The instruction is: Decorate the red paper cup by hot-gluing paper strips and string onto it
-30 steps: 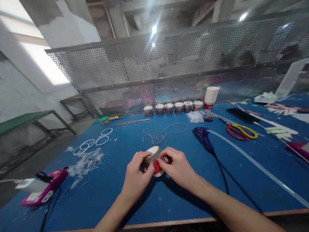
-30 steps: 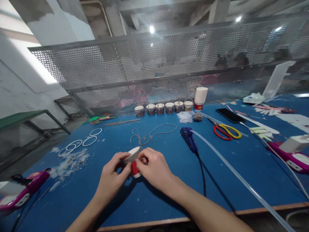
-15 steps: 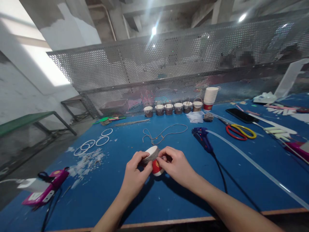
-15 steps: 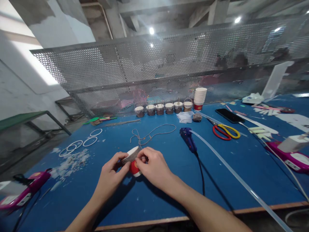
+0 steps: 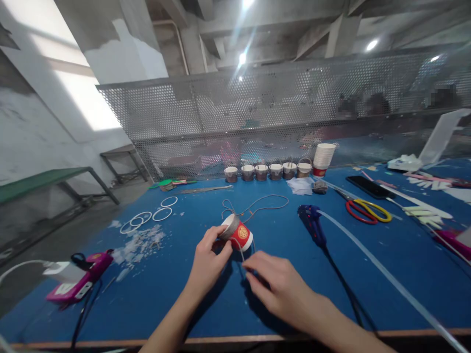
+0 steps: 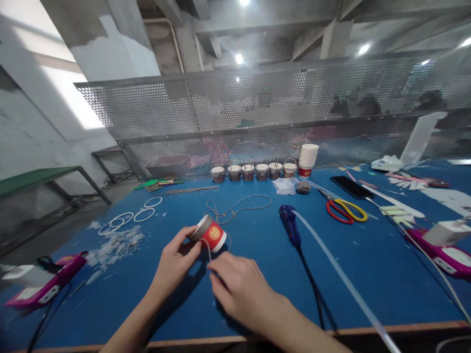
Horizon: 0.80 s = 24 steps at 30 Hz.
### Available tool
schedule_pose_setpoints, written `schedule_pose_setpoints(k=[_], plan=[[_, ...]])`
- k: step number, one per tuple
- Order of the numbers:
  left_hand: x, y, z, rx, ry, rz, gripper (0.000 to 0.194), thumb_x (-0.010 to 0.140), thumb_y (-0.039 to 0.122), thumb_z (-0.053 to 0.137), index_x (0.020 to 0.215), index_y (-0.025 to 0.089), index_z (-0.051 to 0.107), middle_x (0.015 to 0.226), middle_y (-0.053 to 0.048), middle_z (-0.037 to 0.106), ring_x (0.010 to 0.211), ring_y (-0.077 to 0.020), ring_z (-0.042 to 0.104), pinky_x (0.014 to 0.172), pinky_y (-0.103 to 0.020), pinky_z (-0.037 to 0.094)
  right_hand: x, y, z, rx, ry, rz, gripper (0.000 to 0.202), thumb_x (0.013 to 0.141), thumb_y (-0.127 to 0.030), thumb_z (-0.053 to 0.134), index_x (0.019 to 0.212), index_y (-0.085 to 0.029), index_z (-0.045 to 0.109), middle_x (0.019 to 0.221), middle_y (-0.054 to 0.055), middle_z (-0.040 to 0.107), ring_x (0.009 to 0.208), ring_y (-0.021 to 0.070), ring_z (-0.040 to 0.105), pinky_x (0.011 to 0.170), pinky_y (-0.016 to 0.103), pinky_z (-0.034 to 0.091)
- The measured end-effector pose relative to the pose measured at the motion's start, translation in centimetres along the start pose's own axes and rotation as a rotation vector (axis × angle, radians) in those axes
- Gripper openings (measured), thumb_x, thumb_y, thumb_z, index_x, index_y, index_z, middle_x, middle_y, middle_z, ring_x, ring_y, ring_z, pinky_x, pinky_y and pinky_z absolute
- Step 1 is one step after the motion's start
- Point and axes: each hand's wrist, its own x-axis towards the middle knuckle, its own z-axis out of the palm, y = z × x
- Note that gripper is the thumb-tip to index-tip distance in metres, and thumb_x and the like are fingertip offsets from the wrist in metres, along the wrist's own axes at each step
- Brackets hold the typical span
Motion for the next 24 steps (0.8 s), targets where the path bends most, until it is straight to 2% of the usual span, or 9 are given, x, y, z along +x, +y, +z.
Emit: schedule_pose_setpoints(k=[2, 4, 7, 10, 13, 14, 16, 19, 24], plan=[[0.0, -0.2, 0.1, 0.007, 0.007, 0.004, 0.023, 0.078, 0.03, 0.055, 0.094, 0.018, 0.066, 0.086, -0.004, 0.064, 0.078, -0.017, 0.061, 0.07, -0.028, 0.052, -2.0, -0.7, -0.4, -0.126, -0.052, -0.091, 0.024, 0.091, -0.011, 0.044, 0.104, -0.015, 0.064, 0.095, 0.01, 0.072, 0.076, 0.0179, 0.068, 0.067, 0.027, 0.052], [0.0, -0.3, 0.1, 0.004, 0.016, 0.004, 0.023, 0.077, 0.03, 0.056, 0.094, 0.018, 0.066, 0.087, -0.004, 0.065, 0.079, -0.0173, 0.061, 0.071, -0.028, 0.052, -4.1, -1.1, -1.3, -0.202, -0.031, -0.147, 0.028, 0.092, -0.009, 0.042, 0.111, -0.014, 0.062, 0.108, 0.013, 0.071, 0.082, 0.0186, 0.07, 0.067, 0.027, 0.054], [0.1, 0.1, 0.0, -0.006, 0.013, -0.008, 0.023, 0.076, 0.031, 0.057, 0.093, 0.019, 0.066, 0.087, -0.004, 0.066, 0.08, -0.0183, 0.063, 0.072, -0.029, 0.053, -6.9, -0.7, -3.3, -0.237, 0.02, -0.123, 0.029, 0.091, -0.007, 0.043, 0.114, -0.013, 0.061, 0.108, 0.014, 0.072, 0.086, 0.0187, 0.071, 0.07, 0.026, 0.055], [0.2, 0.5, -0.1, -0.004, -0.001, -0.011, 0.023, 0.076, 0.032, 0.058, 0.093, 0.019, 0.066, 0.088, -0.005, 0.067, 0.08, -0.0192, 0.064, 0.072, -0.029, 0.053, -9.3, 1.2, -5.6, -0.327, 0.076, 0.05, 0.021, 0.091, -0.011, 0.047, 0.097, -0.018, 0.065, 0.082, 0.008, 0.074, 0.071, 0.018, 0.069, 0.065, 0.028, 0.053], [0.4, 0.7, -0.1, -0.004, -0.02, -0.009, 0.022, 0.075, 0.033, 0.059, 0.091, 0.02, 0.066, 0.088, -0.005, 0.068, 0.08, -0.0197, 0.065, 0.07, -0.029, 0.054, -10.2, 4.5, -7.7, -0.492, 0.201, 0.356, 0.019, 0.09, -0.027, 0.051, 0.078, -0.02, 0.063, 0.069, 0.006, 0.068, 0.062, 0.0193, 0.065, 0.062, 0.031, 0.05], [0.4, 0.6, 0.1, -0.006, -0.028, -0.009, 0.021, 0.075, 0.033, 0.059, 0.09, 0.02, 0.066, 0.088, -0.005, 0.069, 0.079, -0.0198, 0.065, 0.069, -0.029, 0.054, -10.0, 5.7, -8.3, -0.53, 0.253, 0.456, 0.018, 0.087, -0.034, 0.054, 0.078, -0.021, 0.063, 0.07, 0.007, 0.068, 0.064, 0.021, 0.064, 0.064, 0.033, 0.05], [0.5, 0.6, 0.4, -0.011, -0.042, -0.008, 0.022, 0.074, 0.032, 0.058, 0.091, 0.02, 0.066, 0.089, -0.005, 0.069, 0.079, -0.02, 0.065, 0.069, -0.029, 0.054, -8.6, 8.1, -9.4, -0.497, 0.25, 0.622, 0.024, 0.079, -0.042, 0.061, 0.09, -0.02, 0.062, 0.086, 0.01, 0.069, 0.082, 0.0258, 0.066, 0.073, 0.036, 0.05], [0.7, 0.6, 1.1, -0.018, -0.074, -0.013, 0.024, 0.073, 0.032, 0.057, 0.09, 0.019, 0.067, 0.091, -0.007, 0.07, 0.079, -0.0204, 0.065, 0.07, -0.031, 0.054, -5.0, 10.9, -10.2, -0.315, 0.213, 0.841, 0.038, 0.072, -0.042, 0.069, 0.1, -0.019, 0.06, 0.101, 0.012, 0.069, 0.096, 0.0287, 0.064, 0.081, 0.037, 0.048], [0.9, 1.1, 1.7, -0.038, -0.155, -0.056, 0.027, 0.073, 0.032, 0.055, 0.091, 0.016, 0.067, 0.091, -0.008, 0.071, 0.078, -0.0197, 0.065, 0.069, -0.031, 0.053, -0.2, 13.6, -9.7, -0.163, 0.2, 0.906, 0.017, 0.068, -0.031, 0.068, 0.075, -0.018, 0.058, 0.079, 0.01, 0.067, 0.082, 0.0282, 0.065, 0.069, 0.033, 0.047]])
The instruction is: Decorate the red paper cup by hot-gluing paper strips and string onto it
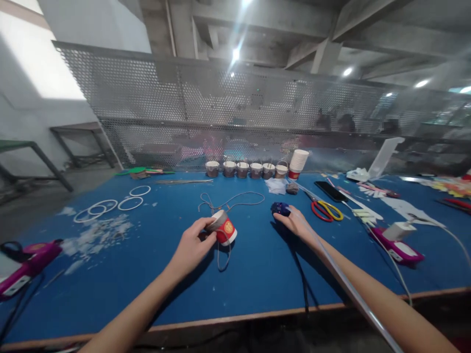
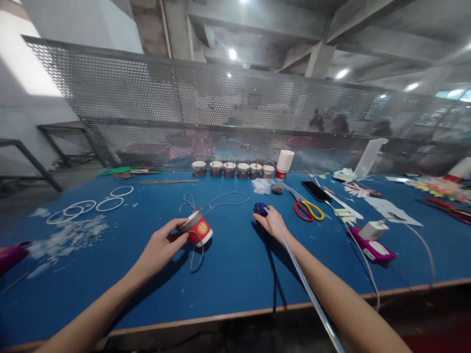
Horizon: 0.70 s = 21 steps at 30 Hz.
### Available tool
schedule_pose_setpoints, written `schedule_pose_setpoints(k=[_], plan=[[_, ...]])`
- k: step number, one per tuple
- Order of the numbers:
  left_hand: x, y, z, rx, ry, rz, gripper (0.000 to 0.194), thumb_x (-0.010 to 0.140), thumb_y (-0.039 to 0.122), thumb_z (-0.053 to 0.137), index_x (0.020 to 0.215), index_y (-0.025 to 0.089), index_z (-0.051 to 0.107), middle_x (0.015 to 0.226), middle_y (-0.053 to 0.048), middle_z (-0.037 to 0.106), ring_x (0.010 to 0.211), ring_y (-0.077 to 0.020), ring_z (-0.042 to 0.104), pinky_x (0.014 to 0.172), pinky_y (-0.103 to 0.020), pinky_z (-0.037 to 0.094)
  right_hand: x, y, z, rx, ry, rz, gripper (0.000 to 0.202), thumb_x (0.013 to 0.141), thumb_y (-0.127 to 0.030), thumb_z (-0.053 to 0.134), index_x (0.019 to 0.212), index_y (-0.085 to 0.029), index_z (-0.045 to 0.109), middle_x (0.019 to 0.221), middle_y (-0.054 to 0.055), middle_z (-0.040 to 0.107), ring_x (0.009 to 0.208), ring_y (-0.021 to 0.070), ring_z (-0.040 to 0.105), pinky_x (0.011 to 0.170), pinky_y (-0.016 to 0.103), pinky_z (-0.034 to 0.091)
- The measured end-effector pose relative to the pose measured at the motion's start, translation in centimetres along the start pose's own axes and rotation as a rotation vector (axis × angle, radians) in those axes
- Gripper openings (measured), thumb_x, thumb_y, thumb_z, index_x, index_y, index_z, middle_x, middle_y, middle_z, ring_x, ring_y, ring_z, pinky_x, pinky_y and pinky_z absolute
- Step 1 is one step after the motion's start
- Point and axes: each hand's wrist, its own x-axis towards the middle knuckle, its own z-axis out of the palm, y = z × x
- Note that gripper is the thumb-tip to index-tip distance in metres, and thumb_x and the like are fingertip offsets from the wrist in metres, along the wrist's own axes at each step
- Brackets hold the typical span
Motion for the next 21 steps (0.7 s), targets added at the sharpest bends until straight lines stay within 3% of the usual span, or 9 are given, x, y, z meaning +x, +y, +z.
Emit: schedule_pose_setpoints(k=[2, 5, 8, 11, 15, 21], plan=[[0.3, 0.3, 0.1, -0.007, -0.019, 0.002, 0.027, 0.073, 0.03, 0.054, 0.092, 0.016, 0.067, 0.092, -0.008, 0.071, 0.079, -0.0193, 0.065, 0.07, -0.031, 0.053, 0.8, -0.2, 0.5, 0.045, -0.007, 0.009, 0.011, 0.068, -0.026, 0.063, 0.069, -0.019, 0.056, 0.072, 0.009, 0.065, 0.074, 0.0264, 0.065, 0.062, 0.031, 0.047], [0.9, 0.8, 0.1, -0.015, -0.038, 0.012, 0.026, 0.073, 0.027, 0.053, 0.093, 0.017, 0.067, 0.093, -0.008, 0.072, 0.082, -0.0197, 0.065, 0.071, -0.031, 0.052, 0.8, -0.9, 0.6, 0.164, -0.034, 0.003, 0.01, 0.073, -0.028, 0.053, 0.077, -0.019, 0.057, 0.076, 0.009, 0.067, 0.068, 0.0224, 0.066, 0.053, 0.028, 0.047], [1.7, 1.1, 0.5, -0.001, -0.04, 0.03, 0.025, 0.074, 0.026, 0.054, 0.093, 0.017, 0.067, 0.092, -0.008, 0.072, 0.082, -0.0204, 0.065, 0.072, -0.032, 0.052, -0.4, -2.6, 0.0, 0.481, -0.156, -0.062, 0.024, 0.076, -0.034, 0.049, 0.09, -0.017, 0.059, 0.091, 0.012, 0.07, 0.072, 0.0213, 0.069, 0.051, 0.026, 0.05], [2.4, 1.1, 1.3, 0.042, -0.014, 0.05, 0.025, 0.074, 0.024, 0.053, 0.094, 0.018, 0.067, 0.092, -0.009, 0.071, 0.079, -0.02, 0.064, 0.072, -0.033, 0.052, -2.5, -4.0, -0.5, 0.623, -0.265, -0.13, 0.027, 0.073, -0.041, 0.057, 0.086, -0.017, 0.058, 0.077, 0.007, 0.069, 0.052, 0.015, 0.061, 0.044, 0.024, 0.046], [2.8, 0.8, 2.8, 0.08, 0.033, 0.092, 0.026, 0.075, 0.02, 0.052, 0.096, 0.017, 0.067, 0.091, -0.009, 0.068, 0.08, -0.0195, 0.063, 0.072, -0.032, 0.051, -5.2, -4.1, 0.1, 0.518, -0.251, -0.239, 0.024, 0.072, -0.04, 0.064, 0.082, -0.019, 0.058, 0.057, -0.003, 0.059, 0.039, 0.0088, 0.044, 0.038, 0.021, 0.038], [2.1, 0.7, 4.4, 0.171, 0.04, 0.135, 0.025, 0.077, 0.015, 0.048, 0.092, 0.019, 0.068, 0.08, -0.004, 0.065, 0.074, -0.0173, 0.057, 0.067, -0.029, 0.045, -7.3, -3.0, 1.2, 0.268, -0.187, -0.409, 0.02, 0.083, -0.037, 0.056, 0.079, -0.019, 0.063, 0.051, -0.004, 0.052, 0.043, 0.0098, 0.046, 0.043, 0.02, 0.038]])
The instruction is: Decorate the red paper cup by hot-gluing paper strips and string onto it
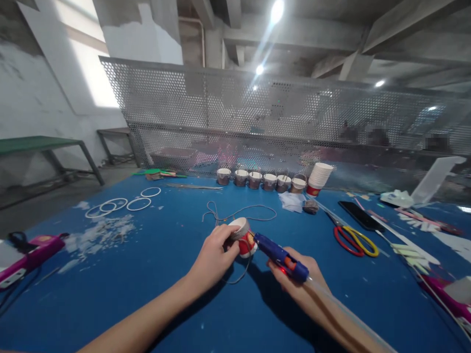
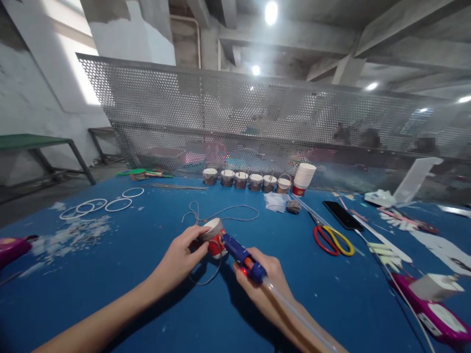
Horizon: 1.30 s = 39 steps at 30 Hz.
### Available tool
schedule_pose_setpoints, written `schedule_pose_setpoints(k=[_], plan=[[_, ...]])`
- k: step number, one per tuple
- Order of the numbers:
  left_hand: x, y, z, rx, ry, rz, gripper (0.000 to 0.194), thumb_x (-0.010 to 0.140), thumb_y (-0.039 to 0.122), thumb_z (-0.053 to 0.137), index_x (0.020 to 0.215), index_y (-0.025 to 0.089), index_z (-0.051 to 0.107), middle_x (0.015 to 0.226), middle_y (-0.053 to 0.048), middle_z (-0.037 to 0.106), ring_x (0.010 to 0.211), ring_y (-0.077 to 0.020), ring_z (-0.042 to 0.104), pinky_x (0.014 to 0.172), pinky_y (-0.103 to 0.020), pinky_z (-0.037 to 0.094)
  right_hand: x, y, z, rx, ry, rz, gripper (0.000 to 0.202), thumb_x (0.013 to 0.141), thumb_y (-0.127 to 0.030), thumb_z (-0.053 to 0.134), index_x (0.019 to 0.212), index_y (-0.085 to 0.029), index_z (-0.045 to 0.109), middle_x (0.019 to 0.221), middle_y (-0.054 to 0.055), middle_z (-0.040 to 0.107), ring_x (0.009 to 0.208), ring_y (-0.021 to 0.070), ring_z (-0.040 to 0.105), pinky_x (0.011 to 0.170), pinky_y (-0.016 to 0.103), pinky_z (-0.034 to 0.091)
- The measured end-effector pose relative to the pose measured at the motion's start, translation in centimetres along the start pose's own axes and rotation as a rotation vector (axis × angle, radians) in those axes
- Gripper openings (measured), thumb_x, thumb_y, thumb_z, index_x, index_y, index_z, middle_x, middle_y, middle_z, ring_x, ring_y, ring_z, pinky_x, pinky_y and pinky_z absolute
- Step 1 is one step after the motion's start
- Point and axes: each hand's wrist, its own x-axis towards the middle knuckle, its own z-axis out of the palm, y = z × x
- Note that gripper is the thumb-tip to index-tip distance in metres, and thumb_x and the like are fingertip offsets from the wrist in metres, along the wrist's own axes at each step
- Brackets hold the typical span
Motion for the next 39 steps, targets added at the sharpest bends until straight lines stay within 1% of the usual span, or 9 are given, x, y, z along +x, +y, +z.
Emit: schedule_pose_setpoints(k=[2, 5, 8, 12, 18, 22, 29, 33, 39], plan=[[-0.3, 0.1, 0.1, 0.017, 0.005, 0.012, 0.025, 0.077, 0.015, 0.048, 0.091, 0.02, 0.068, 0.078, -0.003, 0.064, 0.074, -0.0175, 0.055, 0.066, -0.029, 0.044, -0.2, -0.2, 0.0, -0.054, -0.031, -0.06, 0.022, 0.085, -0.038, 0.056, 0.075, -0.019, 0.061, 0.053, -0.003, 0.053, 0.045, 0.0098, 0.047, 0.045, 0.02, 0.037], [-0.5, 0.0, 0.1, 0.021, 0.025, 0.017, 0.024, 0.077, 0.015, 0.048, 0.09, 0.02, 0.068, 0.075, -0.002, 0.063, 0.072, -0.0174, 0.054, 0.066, -0.028, 0.044, -0.3, -0.4, 0.0, -0.107, -0.031, -0.136, 0.028, 0.087, -0.04, 0.054, 0.068, -0.02, 0.057, 0.054, -0.003, 0.054, 0.045, 0.0094, 0.045, 0.044, 0.021, 0.036], [-0.6, -0.1, 0.1, 0.036, 0.022, 0.012, 0.023, 0.078, 0.015, 0.049, 0.089, 0.02, 0.068, 0.074, -0.002, 0.062, 0.073, -0.0177, 0.054, 0.067, -0.029, 0.044, -0.4, -0.2, 0.3, -0.112, -0.03, -0.179, 0.026, 0.088, -0.039, 0.053, 0.07, -0.02, 0.057, 0.053, -0.003, 0.055, 0.044, 0.0098, 0.046, 0.043, 0.021, 0.036], [-0.6, -0.1, 0.1, 0.044, 0.016, 0.023, 0.023, 0.078, 0.014, 0.048, 0.089, 0.021, 0.067, 0.073, -0.002, 0.061, 0.073, -0.018, 0.053, 0.068, -0.029, 0.044, -0.6, 0.2, 0.7, -0.134, -0.049, -0.179, 0.024, 0.089, -0.037, 0.053, 0.072, -0.02, 0.057, 0.054, -0.003, 0.055, 0.044, 0.0099, 0.046, 0.042, 0.021, 0.035], [-0.7, -0.2, 0.2, 0.037, 0.023, 0.023, 0.023, 0.076, 0.013, 0.049, 0.088, 0.021, 0.068, 0.073, -0.002, 0.062, 0.073, -0.0178, 0.053, 0.067, -0.029, 0.044, -0.5, 0.1, 1.0, -0.151, -0.033, -0.184, 0.024, 0.088, -0.034, 0.052, 0.069, -0.021, 0.053, 0.054, -0.003, 0.054, 0.045, 0.0097, 0.047, 0.044, 0.021, 0.035], [-0.8, -0.2, 0.3, 0.035, 0.018, 0.016, 0.024, 0.076, 0.012, 0.048, 0.088, 0.021, 0.067, 0.074, -0.002, 0.06, 0.073, -0.0177, 0.053, 0.067, -0.029, 0.043, -0.5, 0.2, 1.2, -0.148, -0.042, -0.205, 0.021, 0.088, -0.033, 0.052, 0.072, -0.021, 0.054, 0.053, -0.003, 0.054, 0.044, 0.0097, 0.046, 0.043, 0.021, 0.034], [-0.8, -0.1, 0.1, 0.029, -0.01, 0.003, 0.024, 0.078, 0.014, 0.046, 0.089, 0.02, 0.067, 0.076, -0.003, 0.061, 0.076, -0.0187, 0.054, 0.069, -0.03, 0.044, -0.6, -0.1, 1.0, -0.153, -0.009, -0.195, 0.023, 0.088, -0.032, 0.052, 0.068, -0.021, 0.052, 0.053, -0.003, 0.054, 0.043, 0.0092, 0.046, 0.042, 0.021, 0.035], [-0.7, -0.1, 0.1, 0.021, -0.027, -0.003, 0.024, 0.08, 0.016, 0.046, 0.091, 0.02, 0.068, 0.076, -0.002, 0.061, 0.077, -0.0188, 0.054, 0.07, -0.03, 0.044, -0.7, 0.2, 1.2, -0.167, -0.029, -0.255, 0.019, 0.089, -0.03, 0.053, 0.073, -0.02, 0.055, 0.053, -0.004, 0.054, 0.043, 0.0091, 0.048, 0.043, 0.02, 0.036], [-0.8, 0.2, -0.1, 0.02, -0.048, -0.013, 0.025, 0.081, 0.016, 0.044, 0.09, 0.02, 0.068, 0.079, -0.003, 0.061, 0.079, -0.0187, 0.053, 0.072, -0.03, 0.044, -0.5, 0.2, 1.3, -0.151, 0.047, -0.275, 0.022, 0.089, -0.031, 0.054, 0.07, -0.02, 0.054, 0.052, -0.005, 0.054, 0.04, 0.0087, 0.048, 0.041, 0.019, 0.036]])
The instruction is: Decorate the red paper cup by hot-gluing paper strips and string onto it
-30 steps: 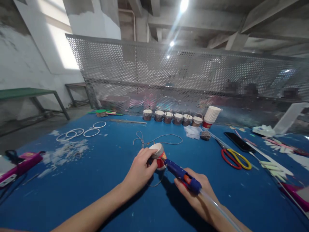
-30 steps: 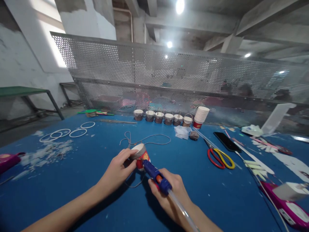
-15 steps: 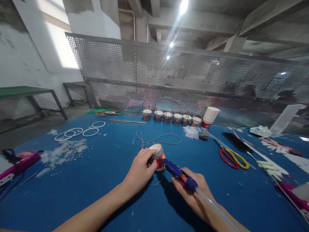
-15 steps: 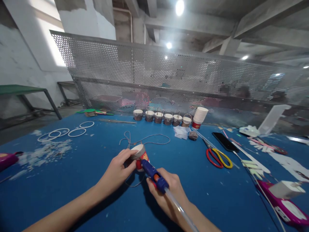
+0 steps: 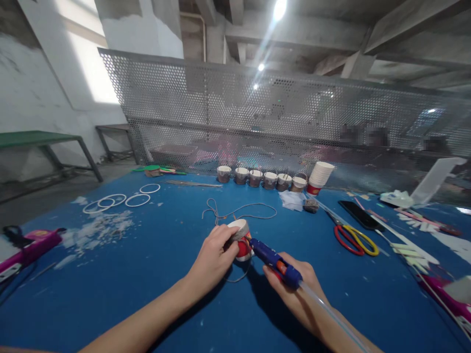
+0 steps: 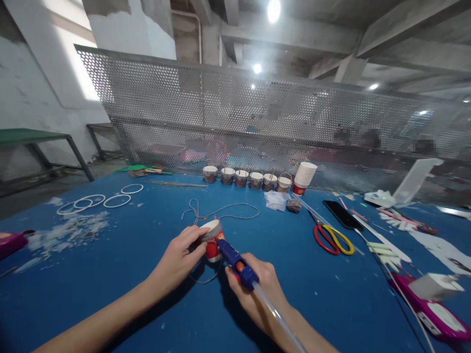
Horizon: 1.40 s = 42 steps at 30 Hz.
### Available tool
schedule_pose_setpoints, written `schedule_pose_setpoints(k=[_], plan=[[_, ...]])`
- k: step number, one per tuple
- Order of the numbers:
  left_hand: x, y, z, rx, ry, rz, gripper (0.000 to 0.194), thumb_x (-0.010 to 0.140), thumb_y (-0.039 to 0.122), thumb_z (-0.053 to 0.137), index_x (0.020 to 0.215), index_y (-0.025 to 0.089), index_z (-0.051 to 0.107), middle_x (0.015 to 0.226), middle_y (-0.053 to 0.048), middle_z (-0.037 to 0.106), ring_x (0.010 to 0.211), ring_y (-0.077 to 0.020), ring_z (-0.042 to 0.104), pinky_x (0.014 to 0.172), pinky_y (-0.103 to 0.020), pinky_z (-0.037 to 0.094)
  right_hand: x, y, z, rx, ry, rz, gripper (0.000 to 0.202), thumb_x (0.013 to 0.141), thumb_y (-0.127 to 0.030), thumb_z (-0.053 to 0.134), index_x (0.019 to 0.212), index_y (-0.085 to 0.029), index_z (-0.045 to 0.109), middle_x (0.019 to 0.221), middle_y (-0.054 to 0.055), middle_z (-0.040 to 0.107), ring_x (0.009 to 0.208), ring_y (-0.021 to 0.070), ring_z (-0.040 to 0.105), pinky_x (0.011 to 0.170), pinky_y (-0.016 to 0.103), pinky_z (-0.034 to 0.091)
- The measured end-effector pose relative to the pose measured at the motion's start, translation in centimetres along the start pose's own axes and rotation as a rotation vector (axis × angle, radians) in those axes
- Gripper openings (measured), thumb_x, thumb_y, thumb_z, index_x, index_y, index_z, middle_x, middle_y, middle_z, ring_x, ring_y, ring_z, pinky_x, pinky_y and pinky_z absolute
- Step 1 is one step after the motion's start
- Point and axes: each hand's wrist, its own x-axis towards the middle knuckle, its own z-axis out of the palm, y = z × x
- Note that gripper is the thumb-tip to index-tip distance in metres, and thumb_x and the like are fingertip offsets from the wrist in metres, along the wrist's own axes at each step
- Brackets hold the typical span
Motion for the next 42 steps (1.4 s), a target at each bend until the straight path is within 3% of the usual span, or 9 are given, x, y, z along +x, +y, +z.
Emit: schedule_pose_setpoints(k=[8, 19, 36, 42], plan=[[0.0, 0.1, 0.0, -0.001, -0.008, 0.018, 0.026, 0.083, 0.017, 0.043, 0.093, 0.02, 0.066, 0.077, -0.002, 0.06, 0.078, -0.0186, 0.052, 0.072, -0.031, 0.044, -0.5, 0.2, 0.5, -0.04, -0.023, -0.111, 0.016, 0.09, -0.028, 0.052, 0.077, -0.019, 0.057, 0.054, -0.003, 0.057, 0.041, 0.0092, 0.05, 0.044, 0.019, 0.04], [-0.1, -0.1, 0.1, 0.005, 0.0, 0.027, 0.025, 0.082, 0.016, 0.044, 0.092, 0.02, 0.067, 0.077, -0.002, 0.059, 0.077, -0.0182, 0.052, 0.07, -0.03, 0.043, -0.7, 0.5, 0.6, -0.097, 0.032, -0.153, 0.016, 0.09, -0.026, 0.051, 0.076, -0.019, 0.057, 0.053, -0.003, 0.057, 0.039, 0.009, 0.051, 0.044, 0.019, 0.039], [0.2, -0.4, -0.3, -0.109, 0.009, -0.029, 0.025, 0.074, 0.014, 0.044, 0.088, 0.019, 0.064, 0.08, -0.002, 0.061, 0.078, -0.0181, 0.056, 0.073, -0.031, 0.044, 0.3, -1.1, -1.2, 0.003, 0.006, 0.039, 0.031, 0.089, -0.032, 0.053, 0.061, -0.021, 0.044, 0.05, -0.006, 0.048, 0.041, 0.0075, 0.04, 0.039, 0.018, 0.032], [0.3, -0.3, -0.3, -0.108, -0.007, -0.048, 0.023, 0.072, 0.015, 0.043, 0.084, 0.019, 0.062, 0.08, -0.003, 0.06, 0.078, -0.0179, 0.055, 0.072, -0.031, 0.043, 0.0, -0.7, -0.9, -0.001, -0.008, 0.013, 0.03, 0.089, -0.033, 0.054, 0.062, -0.02, 0.047, 0.051, -0.005, 0.049, 0.042, 0.0075, 0.041, 0.042, 0.019, 0.034]])
